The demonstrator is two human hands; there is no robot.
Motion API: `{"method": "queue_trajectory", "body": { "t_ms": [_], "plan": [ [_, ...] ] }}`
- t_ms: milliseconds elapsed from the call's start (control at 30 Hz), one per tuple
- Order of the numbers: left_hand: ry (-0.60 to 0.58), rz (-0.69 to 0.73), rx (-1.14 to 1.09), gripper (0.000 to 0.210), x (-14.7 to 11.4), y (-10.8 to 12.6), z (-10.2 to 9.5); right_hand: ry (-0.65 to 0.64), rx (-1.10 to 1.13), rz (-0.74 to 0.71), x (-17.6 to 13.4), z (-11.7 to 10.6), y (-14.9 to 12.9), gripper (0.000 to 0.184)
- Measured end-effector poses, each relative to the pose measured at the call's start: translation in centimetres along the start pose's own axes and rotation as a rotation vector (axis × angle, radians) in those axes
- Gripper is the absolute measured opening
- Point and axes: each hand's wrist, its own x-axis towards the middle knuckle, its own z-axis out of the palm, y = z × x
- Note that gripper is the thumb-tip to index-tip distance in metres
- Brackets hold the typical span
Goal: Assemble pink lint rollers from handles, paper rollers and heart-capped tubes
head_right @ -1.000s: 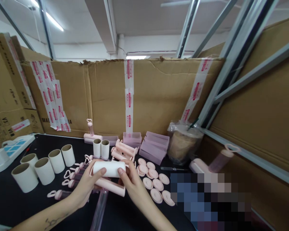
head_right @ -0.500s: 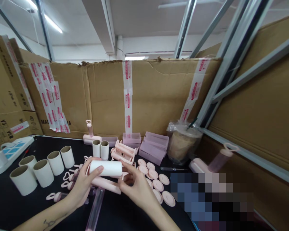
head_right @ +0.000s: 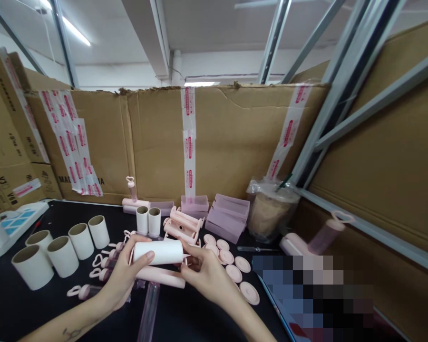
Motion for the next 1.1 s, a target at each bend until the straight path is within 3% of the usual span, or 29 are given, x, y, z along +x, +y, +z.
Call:
{"method": "queue_trajectory", "body": {
  "t_ms": [600,767,933,1100],
  "plan": [
    [-0.050,0.013,-0.015,0.026,0.2,0.0,-0.4,0.027,-0.002,-0.011,0.1,-0.2,-0.8,0.041],
    [-0.073,-0.008,-0.041,0.028,0.2,0.1,-0.6,-0.005,0.059,0.009,-0.1,-0.5,-0.6,0.043],
    [-0.098,-0.009,-0.058,0.028,0.2,0.3,-1.0,-0.119,0.207,0.024,0.0,-1.1,0.0,0.047],
    [-0.111,-0.027,-0.069,0.029,0.5,0.3,-1.2,-0.108,0.222,0.006,0.1,-1.3,1.1,0.054]
  ]
}}
